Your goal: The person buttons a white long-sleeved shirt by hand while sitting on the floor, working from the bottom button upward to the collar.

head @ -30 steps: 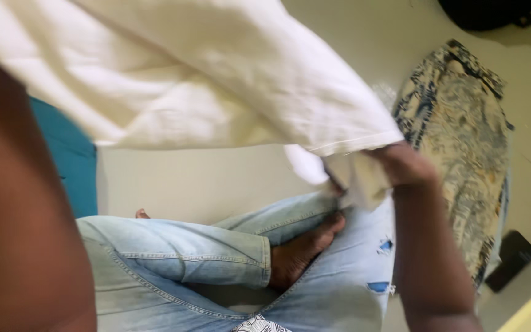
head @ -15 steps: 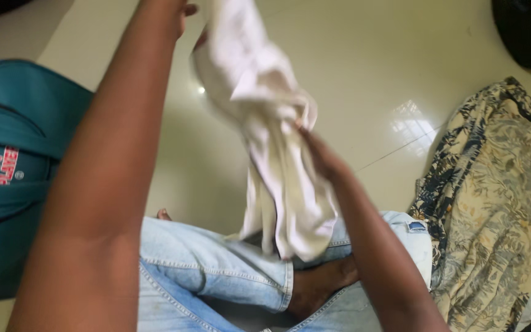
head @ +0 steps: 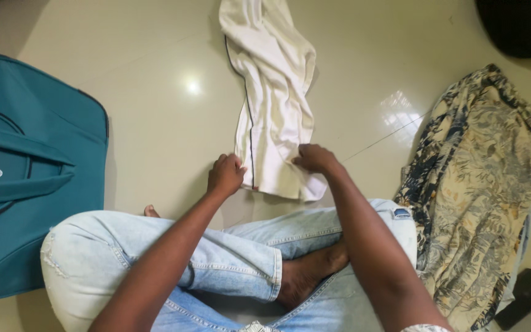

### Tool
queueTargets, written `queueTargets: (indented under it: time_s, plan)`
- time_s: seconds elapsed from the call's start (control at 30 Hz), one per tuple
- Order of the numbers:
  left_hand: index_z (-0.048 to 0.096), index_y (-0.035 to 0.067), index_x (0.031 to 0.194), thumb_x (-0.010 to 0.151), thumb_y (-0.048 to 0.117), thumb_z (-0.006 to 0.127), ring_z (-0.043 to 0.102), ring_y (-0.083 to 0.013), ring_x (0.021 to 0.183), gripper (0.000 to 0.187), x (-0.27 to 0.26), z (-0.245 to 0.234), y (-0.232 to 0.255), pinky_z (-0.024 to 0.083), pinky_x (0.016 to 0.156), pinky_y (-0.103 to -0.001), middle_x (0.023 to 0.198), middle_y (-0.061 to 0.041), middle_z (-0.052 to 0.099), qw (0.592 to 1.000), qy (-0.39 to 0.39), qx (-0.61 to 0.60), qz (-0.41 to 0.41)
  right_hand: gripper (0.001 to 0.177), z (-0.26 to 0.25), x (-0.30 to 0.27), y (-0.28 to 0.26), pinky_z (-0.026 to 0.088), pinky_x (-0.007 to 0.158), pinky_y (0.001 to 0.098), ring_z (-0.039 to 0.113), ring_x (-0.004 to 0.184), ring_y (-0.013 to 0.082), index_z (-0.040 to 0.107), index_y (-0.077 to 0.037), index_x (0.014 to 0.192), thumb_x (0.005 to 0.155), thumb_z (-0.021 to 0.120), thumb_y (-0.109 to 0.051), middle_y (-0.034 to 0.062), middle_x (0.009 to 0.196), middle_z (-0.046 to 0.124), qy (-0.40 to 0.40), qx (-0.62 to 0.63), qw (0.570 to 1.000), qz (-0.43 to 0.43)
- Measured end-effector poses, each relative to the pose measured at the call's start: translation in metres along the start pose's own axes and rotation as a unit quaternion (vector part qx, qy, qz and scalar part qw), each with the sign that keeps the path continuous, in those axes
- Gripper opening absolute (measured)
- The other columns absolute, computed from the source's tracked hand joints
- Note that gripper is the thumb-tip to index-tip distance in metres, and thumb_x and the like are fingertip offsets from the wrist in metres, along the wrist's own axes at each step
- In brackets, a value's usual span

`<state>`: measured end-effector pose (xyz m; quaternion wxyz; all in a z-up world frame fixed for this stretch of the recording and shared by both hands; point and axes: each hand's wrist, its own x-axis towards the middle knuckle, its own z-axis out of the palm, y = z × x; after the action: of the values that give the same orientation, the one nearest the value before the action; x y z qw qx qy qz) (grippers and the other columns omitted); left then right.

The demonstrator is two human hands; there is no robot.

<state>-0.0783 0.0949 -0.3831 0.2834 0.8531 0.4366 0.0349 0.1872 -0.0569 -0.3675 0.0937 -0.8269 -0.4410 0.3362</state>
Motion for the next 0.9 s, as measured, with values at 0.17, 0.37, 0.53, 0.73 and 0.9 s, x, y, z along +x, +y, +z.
queueTargets:
  time_s: [0.17,0.37,0.53,0.73,0.9]
  plan:
    - [0.061,0.015,0.1,0.099,0.017,0.059,0.069,-0.0333,0.091,0.003,0.021,-0.021,-0.024,0.055,0.078,-0.047,0.096,-0.012,0.07,0.98,0.063,-0.157,-0.103,0.024,-0.027,-0.019,0.016,0.057,0.065,0.0356,0.065,0.072,0.0193,0.063,-0.003,0.103,0.097,0.061,-0.027,0.0103,0.086,0.068,0.02,0.31,0.95,-0.015]
    - [0.056,0.009,0.102,0.095,0.007,0.063,0.062,-0.0185,0.085,0.011,0.014,-0.1,-0.046,0.053,0.072,-0.037,0.097,-0.009,0.064,0.91,0.107,-0.384,-0.115,0.022,-0.072,-0.036,0.017,0.05,0.065,0.0364,0.055,0.073,0.0167,0.058,-0.004,0.104,0.109,0.048,-0.023,0.0079,0.086,0.059,0.257,0.404,0.878,0.004]
    - [0.048,0.011,0.108,0.089,0.009,0.067,0.062,-0.0185,0.087,0.026,0.002,-0.121,-0.037,0.055,0.07,-0.039,0.101,-0.003,0.055,0.895,0.051,-0.423,-0.135,0.025,-0.086,-0.05,0.024,0.058,0.069,0.0357,0.063,0.076,0.0182,0.056,-0.007,0.102,0.107,0.046,-0.03,0.0072,0.089,0.062,0.304,0.455,0.833,0.085]
    - [0.056,0.012,0.114,0.085,0.017,0.074,0.062,-0.0386,0.104,0.035,-0.017,-0.065,-0.032,0.05,0.086,-0.05,0.115,-0.016,0.06,0.996,-0.069,0.061,0.021,0.047,-0.007,-0.049,-0.058,0.051,0.092,0.0323,0.064,0.107,0.0163,0.062,-0.011,0.141,0.117,0.038,-0.043,0.0035,0.127,0.068,0.09,0.405,0.906,-0.086]
    - [0.054,0.011,0.125,0.104,0.038,0.039,0.058,-0.05,0.116,0.038,-0.013,-0.036,-0.017,0.045,0.098,-0.058,0.125,-0.024,0.065,0.993,0.055,-0.075,-0.076,0.027,-0.007,-0.072,-0.091,0.059,0.09,0.0333,0.077,0.1,0.0175,0.07,-0.007,0.127,0.101,0.062,-0.009,0.0083,0.108,0.079,-0.128,0.199,0.925,-0.299]
